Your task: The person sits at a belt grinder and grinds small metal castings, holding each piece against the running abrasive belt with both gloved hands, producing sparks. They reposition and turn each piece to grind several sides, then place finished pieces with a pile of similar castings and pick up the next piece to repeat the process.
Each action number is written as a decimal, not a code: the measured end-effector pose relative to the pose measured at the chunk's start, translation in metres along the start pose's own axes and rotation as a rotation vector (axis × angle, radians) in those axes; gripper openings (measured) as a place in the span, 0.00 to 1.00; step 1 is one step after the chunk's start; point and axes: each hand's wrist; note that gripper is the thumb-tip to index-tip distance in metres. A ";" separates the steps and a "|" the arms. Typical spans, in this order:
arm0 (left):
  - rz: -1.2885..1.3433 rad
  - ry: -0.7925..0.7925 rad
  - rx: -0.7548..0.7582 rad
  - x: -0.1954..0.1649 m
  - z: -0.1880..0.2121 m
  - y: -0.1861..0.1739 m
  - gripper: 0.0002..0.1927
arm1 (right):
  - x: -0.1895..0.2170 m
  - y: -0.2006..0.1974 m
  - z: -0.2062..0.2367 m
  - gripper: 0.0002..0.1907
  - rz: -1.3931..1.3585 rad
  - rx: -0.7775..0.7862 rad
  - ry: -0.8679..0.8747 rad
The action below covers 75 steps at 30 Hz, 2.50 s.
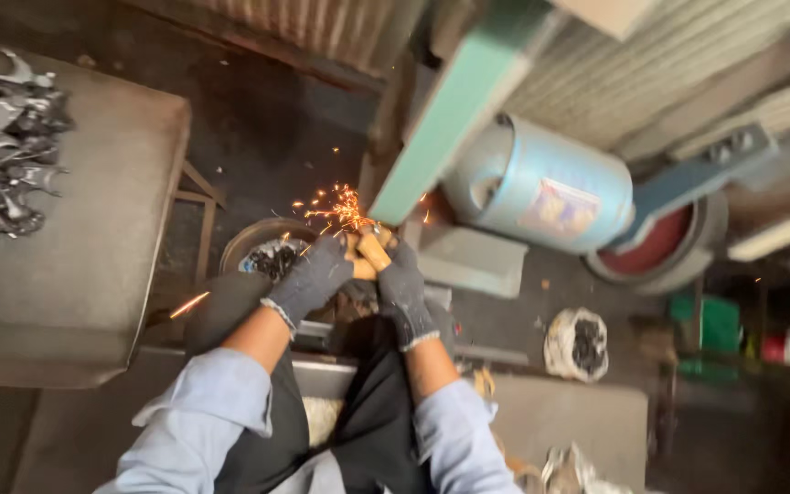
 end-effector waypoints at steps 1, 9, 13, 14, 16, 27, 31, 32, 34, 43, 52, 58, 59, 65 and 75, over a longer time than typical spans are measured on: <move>-0.032 -0.045 -0.002 -0.006 -0.001 -0.003 0.14 | 0.012 0.009 -0.008 0.17 0.039 0.004 0.060; 0.524 -0.374 0.210 -0.020 0.006 0.002 0.10 | 0.040 -0.004 0.038 0.16 -0.333 -0.034 0.311; 0.893 -0.062 0.048 -0.026 0.011 0.041 0.09 | 0.013 -0.046 0.021 0.16 -0.495 0.285 0.163; 0.904 0.064 -0.015 -0.031 0.005 0.043 0.10 | 0.006 -0.052 0.005 0.15 -0.544 0.316 0.174; 1.168 -0.338 -0.033 -0.039 0.006 0.040 0.11 | -0.007 -0.060 -0.009 0.15 -0.545 0.203 0.229; -1.335 0.406 -0.504 -0.046 0.105 -0.230 0.19 | 0.032 -0.008 0.059 0.26 0.788 -0.257 -0.411; -1.784 0.142 -0.408 -0.028 0.154 -0.321 0.15 | 0.035 0.055 0.088 0.32 1.382 -0.128 -0.023; -1.722 0.100 -0.377 -0.032 0.157 -0.326 0.17 | 0.033 0.070 0.090 0.34 1.362 -0.013 -0.028; -1.607 0.017 -0.292 -0.046 0.159 -0.310 0.21 | 0.029 0.087 0.097 0.33 1.383 0.230 -0.233; -0.434 0.125 -0.369 -0.080 0.113 -0.048 0.18 | 0.000 0.084 0.101 0.24 0.090 -0.049 0.213; -0.362 -0.466 0.072 -0.121 0.031 0.002 0.14 | 0.039 -0.021 0.068 0.19 0.345 0.288 -0.012; -0.586 -0.122 -0.152 -0.080 -0.015 0.049 0.16 | 0.023 -0.009 0.002 0.15 -0.606 0.006 0.346; -0.420 -0.107 -0.145 -0.072 -0.010 0.049 0.17 | 0.019 -0.013 0.002 0.16 -0.448 0.040 0.284; 0.159 0.089 -0.228 -0.040 0.008 0.050 0.16 | 0.011 -0.044 0.023 0.19 0.247 -0.203 0.177; 0.301 0.154 -0.409 0.001 -0.005 0.076 0.13 | 0.001 -0.019 0.012 0.20 0.201 -0.267 -0.162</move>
Point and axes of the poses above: each hand's wrist, its own z-axis away from the middle knuckle, its own y-axis out of the palm, x = y × z, and after that the axes turned 9 degrees about y, right-handed
